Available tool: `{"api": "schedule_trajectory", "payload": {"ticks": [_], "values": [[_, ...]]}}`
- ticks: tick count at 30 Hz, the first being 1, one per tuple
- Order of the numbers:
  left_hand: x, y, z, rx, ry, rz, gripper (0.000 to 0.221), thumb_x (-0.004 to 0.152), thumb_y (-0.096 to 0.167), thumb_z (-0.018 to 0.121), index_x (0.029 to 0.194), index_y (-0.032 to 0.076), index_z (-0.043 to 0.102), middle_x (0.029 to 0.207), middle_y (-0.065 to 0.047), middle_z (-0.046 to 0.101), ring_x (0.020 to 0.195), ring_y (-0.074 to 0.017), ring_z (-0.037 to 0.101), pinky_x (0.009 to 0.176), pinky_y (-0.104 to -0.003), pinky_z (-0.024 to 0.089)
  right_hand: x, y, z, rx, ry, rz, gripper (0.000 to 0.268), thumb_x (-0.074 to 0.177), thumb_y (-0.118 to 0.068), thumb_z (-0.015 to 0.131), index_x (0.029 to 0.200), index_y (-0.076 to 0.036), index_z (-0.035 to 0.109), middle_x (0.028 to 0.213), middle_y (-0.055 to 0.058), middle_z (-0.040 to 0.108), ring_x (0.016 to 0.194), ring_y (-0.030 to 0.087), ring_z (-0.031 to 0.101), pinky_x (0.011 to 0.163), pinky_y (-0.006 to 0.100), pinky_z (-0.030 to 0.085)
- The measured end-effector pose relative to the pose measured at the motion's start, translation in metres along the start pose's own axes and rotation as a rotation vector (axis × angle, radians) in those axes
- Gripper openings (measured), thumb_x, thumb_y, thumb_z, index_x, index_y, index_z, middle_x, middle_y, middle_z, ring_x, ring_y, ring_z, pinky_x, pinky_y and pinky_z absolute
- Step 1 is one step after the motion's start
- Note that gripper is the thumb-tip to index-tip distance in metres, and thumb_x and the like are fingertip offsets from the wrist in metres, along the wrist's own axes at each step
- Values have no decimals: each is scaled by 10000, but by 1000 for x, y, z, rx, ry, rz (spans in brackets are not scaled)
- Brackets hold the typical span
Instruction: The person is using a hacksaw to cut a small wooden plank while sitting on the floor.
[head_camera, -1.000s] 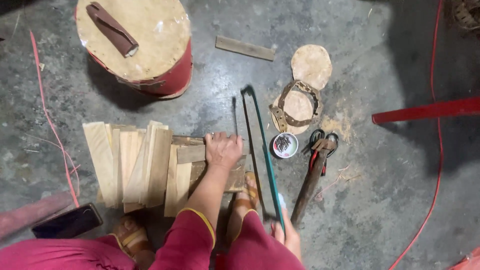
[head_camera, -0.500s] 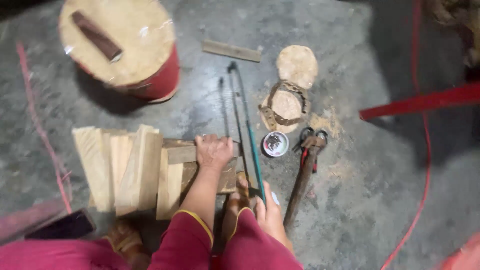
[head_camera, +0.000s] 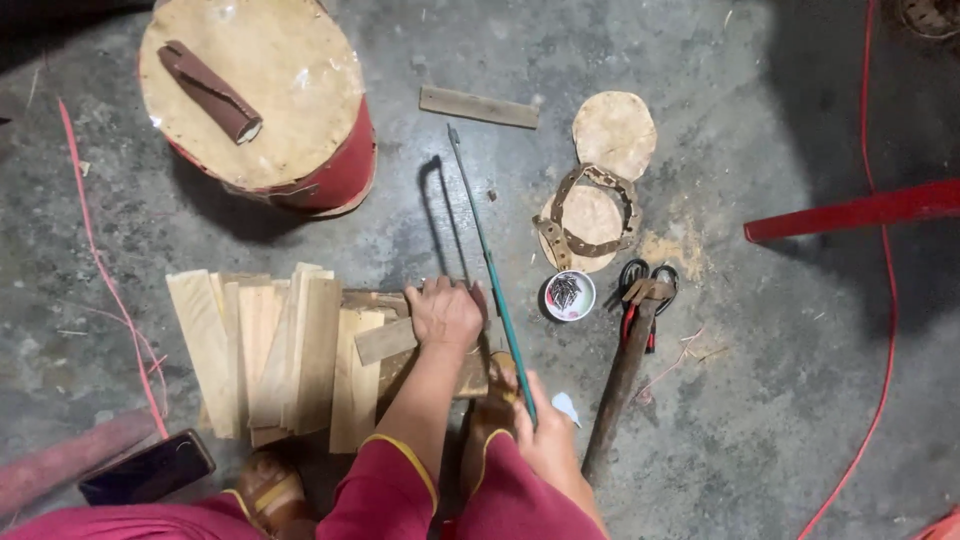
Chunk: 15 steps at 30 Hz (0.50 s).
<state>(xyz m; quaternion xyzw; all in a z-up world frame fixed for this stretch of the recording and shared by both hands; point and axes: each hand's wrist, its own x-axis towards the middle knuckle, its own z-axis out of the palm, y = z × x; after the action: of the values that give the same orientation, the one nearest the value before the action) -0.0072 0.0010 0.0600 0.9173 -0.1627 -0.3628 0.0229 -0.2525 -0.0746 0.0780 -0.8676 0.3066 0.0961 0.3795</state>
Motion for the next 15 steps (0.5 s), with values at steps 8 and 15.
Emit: {"api": "schedule_trajectory", "payload": {"ticks": [8, 15], "values": [[-5, 5, -23, -51, -138, -3, 634, 1055, 479, 188, 1258, 154, 693, 1285, -162, 644, 1202, -272, 574, 1006, -475, 292, -57, -9, -55, 286, -43, 486, 578, 899, -292, 617, 1465, -175, 600, 1429, 63, 638, 1402, 123, 481, 1143, 253, 346], [3, 0, -5, -53, -83, 37, 624, 1053, 410, 183, 1164, 118, 723, 1172, -193, 666, 1048, -271, 614, 955, -443, 321, -9, -5, -30, 152, -29, 140, 515, 986, -315, 515, 1486, -196, 544, 1452, 80, 642, 1387, 227, 562, 1095, 312, 417]]}}
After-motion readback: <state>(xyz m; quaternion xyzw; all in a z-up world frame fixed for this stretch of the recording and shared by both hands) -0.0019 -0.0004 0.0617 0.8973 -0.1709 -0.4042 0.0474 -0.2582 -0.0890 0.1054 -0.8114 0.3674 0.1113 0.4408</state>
